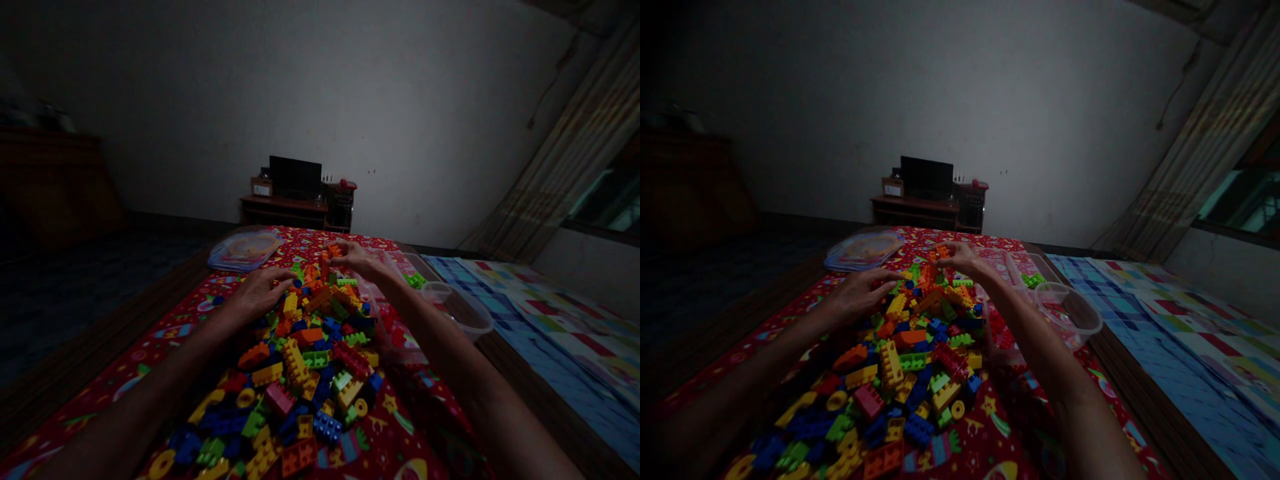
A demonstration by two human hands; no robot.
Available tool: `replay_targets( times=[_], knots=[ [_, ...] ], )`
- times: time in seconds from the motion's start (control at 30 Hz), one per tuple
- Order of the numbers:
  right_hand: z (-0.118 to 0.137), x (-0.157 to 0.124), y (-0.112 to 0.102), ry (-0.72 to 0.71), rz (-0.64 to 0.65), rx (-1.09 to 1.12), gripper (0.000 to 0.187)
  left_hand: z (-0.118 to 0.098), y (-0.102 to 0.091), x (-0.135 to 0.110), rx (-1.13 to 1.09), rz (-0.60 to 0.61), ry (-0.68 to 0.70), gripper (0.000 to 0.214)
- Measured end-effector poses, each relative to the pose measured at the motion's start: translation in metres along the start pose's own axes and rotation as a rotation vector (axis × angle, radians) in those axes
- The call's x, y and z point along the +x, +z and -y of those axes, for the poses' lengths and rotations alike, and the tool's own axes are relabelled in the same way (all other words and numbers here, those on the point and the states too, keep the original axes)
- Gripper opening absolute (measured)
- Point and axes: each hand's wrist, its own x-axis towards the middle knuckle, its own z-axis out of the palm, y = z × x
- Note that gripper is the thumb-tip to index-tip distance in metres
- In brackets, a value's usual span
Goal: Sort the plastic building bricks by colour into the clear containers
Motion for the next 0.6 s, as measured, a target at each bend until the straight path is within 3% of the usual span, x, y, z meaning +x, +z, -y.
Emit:
replay_targets(
  times=[0.2, 0.3, 0.4, 0.6],
  knots=[
    [0.01, -0.02, 0.037, -0.106, -0.069, 0.302, 0.039, -0.008, 0.02, 0.001, -0.454, 0.039, -0.115, 0.074],
    [0.01, -0.028, 0.052, -0.155, -0.12, 0.373, 0.037, -0.012, 0.022, 0.0, -0.565, 0.081, -0.169, 0.072],
    [0.008, -0.034, 0.055, -0.148, -0.131, 0.311, 0.033, -0.015, 0.019, -0.001, -0.48, 0.093, -0.161, 0.055],
    [0.005, -0.044, 0.045, -0.193, 0.028, 0.07, 0.025, -0.021, 0.016, -0.005, -0.122, 0.126, -0.052, 0.03]
  ],
)
